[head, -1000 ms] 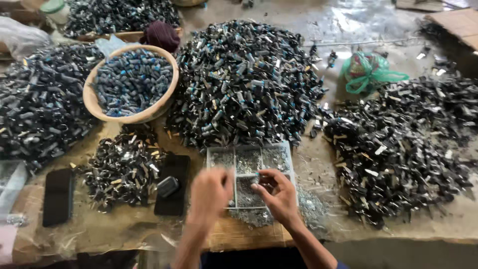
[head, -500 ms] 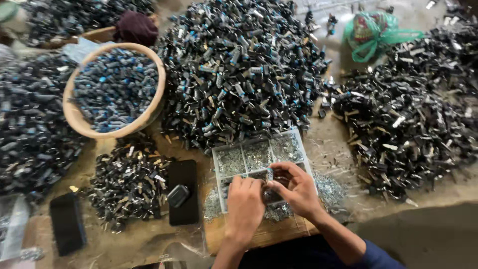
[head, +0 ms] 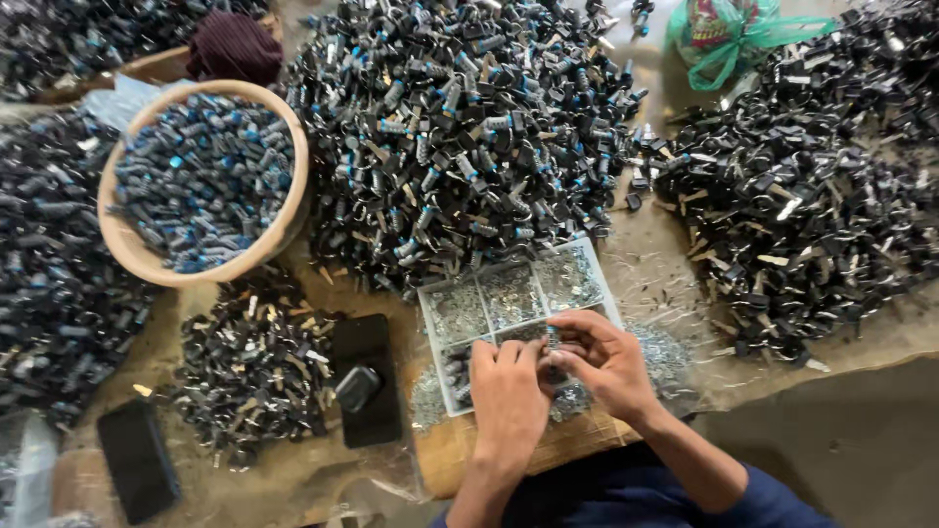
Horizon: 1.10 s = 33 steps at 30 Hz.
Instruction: The person repeatedly picks small metal pins from a compartmentalized tray and inserts them into a cylindrical key core held in the other hand. The person occasionally picks up a new key core from a large pile on the table and continues inserting pins into it.
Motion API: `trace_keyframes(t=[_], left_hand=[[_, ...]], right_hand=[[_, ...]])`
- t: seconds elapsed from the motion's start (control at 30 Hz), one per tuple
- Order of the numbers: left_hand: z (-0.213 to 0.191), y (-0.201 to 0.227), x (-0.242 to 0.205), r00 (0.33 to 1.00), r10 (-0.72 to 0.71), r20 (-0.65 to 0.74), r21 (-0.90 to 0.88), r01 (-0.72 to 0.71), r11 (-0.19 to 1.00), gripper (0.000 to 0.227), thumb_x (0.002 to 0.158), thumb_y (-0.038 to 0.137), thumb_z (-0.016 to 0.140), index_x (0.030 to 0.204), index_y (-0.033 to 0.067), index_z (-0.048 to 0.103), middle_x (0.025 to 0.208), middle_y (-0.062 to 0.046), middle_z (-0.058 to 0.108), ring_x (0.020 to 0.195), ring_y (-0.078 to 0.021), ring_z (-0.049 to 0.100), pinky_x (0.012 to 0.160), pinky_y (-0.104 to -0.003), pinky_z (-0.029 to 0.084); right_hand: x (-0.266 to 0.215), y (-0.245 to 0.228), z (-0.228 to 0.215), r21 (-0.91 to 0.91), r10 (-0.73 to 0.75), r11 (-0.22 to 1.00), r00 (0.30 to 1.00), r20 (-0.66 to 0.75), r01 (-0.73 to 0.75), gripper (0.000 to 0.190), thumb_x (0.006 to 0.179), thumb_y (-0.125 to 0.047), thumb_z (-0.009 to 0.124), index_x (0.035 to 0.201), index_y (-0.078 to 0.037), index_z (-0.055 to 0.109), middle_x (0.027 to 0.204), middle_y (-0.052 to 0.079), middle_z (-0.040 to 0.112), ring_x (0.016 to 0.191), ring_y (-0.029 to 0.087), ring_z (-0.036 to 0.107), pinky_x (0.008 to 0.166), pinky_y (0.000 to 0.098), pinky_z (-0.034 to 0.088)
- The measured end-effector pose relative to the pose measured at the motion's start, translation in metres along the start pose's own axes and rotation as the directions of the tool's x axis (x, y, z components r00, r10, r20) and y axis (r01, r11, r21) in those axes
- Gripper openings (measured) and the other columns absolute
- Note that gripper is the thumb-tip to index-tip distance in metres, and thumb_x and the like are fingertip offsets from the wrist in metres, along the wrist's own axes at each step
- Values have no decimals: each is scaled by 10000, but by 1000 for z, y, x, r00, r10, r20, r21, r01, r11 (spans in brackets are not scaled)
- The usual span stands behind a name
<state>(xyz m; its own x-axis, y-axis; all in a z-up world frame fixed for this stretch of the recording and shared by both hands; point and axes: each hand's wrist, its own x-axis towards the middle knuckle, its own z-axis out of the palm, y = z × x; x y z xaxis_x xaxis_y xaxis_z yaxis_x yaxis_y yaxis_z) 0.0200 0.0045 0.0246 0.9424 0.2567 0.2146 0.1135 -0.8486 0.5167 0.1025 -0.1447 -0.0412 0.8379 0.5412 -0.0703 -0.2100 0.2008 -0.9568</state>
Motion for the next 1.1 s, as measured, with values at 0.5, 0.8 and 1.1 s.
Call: trace_keyframes(t=[0.5, 0.8, 1.1], left_hand=[[15, -10, -3, 996, -20, -84, -93, 12, 996, 149, 858, 77, 718, 1005, 47, 720, 946, -76, 692, 911, -295, 555, 837, -401, 468], [22, -18, -6, 999, 4, -32, -51, -6, 999, 92, 865, 159, 745, 920, 85, 742, 872, -59, 671, 907, -303, 536, 831, -428, 447], [13, -11, 2, 991, 49, -127, -67, -58, 996, 80, 844, 74, 726, 922, 67, 709, 906, -70, 685, 897, -299, 567, 823, -414, 467]], right_hand=[[5, -2, -4, 5, 30, 1000, 999, 13, -30, 424, 858, 153, 705, 1266, 56, 644, 1277, 136, 620, 1121, 177, 670, 984, 284, 580], [3, 1, -3, 57, 6, 998, 1000, -3, -6, 416, 851, 158, 692, 1253, 72, 628, 1298, 120, 603, 1125, 197, 672, 987, 310, 583], [8, 2, -6, 10, 11, 1000, 1000, -10, -11, 429, 848, 156, 698, 1261, 65, 624, 1259, 125, 642, 1116, 190, 679, 989, 310, 586]])
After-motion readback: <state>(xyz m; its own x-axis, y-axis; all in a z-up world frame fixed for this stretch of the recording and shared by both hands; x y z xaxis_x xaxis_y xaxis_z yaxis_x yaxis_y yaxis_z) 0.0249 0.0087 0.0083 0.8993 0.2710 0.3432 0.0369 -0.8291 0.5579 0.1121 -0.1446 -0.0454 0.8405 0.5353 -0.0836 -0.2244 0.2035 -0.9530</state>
